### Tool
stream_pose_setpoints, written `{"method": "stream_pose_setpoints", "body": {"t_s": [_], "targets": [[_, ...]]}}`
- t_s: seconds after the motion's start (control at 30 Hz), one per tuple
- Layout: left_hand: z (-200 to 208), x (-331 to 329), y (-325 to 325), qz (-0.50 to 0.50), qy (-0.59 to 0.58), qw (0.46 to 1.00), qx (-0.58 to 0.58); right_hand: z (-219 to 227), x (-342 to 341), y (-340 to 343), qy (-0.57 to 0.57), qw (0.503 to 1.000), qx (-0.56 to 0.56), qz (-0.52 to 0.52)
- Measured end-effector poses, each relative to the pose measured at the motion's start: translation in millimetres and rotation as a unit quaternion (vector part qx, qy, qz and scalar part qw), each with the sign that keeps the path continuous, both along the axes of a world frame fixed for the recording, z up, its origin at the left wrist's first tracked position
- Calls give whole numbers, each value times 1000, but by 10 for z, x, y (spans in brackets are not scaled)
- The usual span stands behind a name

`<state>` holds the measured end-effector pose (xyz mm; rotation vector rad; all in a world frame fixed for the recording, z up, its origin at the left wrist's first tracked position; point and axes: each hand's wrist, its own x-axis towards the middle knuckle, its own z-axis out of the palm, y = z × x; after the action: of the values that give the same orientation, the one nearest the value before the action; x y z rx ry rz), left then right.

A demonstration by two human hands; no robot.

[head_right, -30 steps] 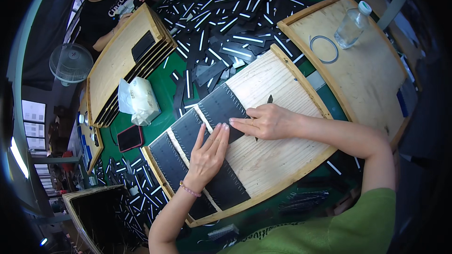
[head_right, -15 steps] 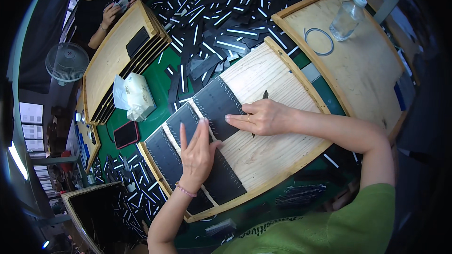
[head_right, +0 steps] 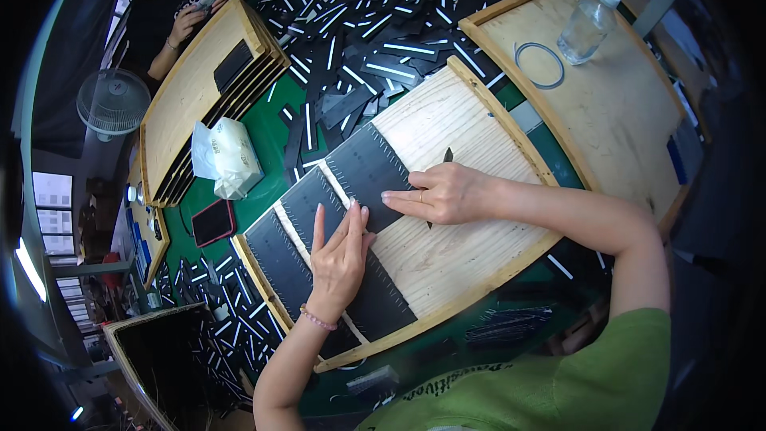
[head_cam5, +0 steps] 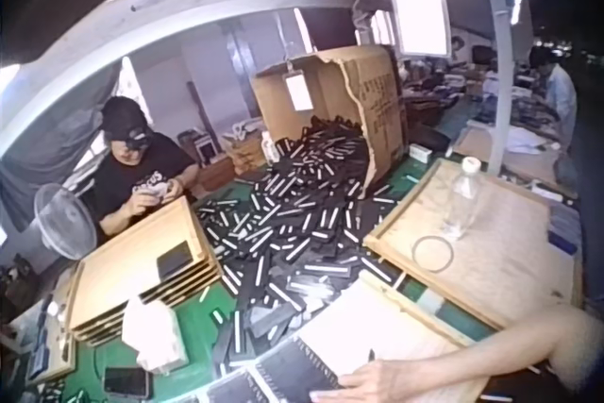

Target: Manual assembly of small black components and blue strips onto a board at a factory workbench.

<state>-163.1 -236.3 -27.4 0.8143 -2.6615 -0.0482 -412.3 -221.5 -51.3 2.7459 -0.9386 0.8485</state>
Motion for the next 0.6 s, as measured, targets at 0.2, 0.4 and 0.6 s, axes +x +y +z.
{"method": "stream_pose_setpoints", "body": {"t_s": [0.2,0.4,0.6], "targets": [[38,12,13,-6,-12,1000,5,20,-6,3,-4,1000,0,9],[58,18,15,-2,-12,1000,-5,14,-15,-34,-9,999,-13,29],[150,93,-2,67,24,997,-30,-28,-25,-16,-10,999,-26,39]]}}
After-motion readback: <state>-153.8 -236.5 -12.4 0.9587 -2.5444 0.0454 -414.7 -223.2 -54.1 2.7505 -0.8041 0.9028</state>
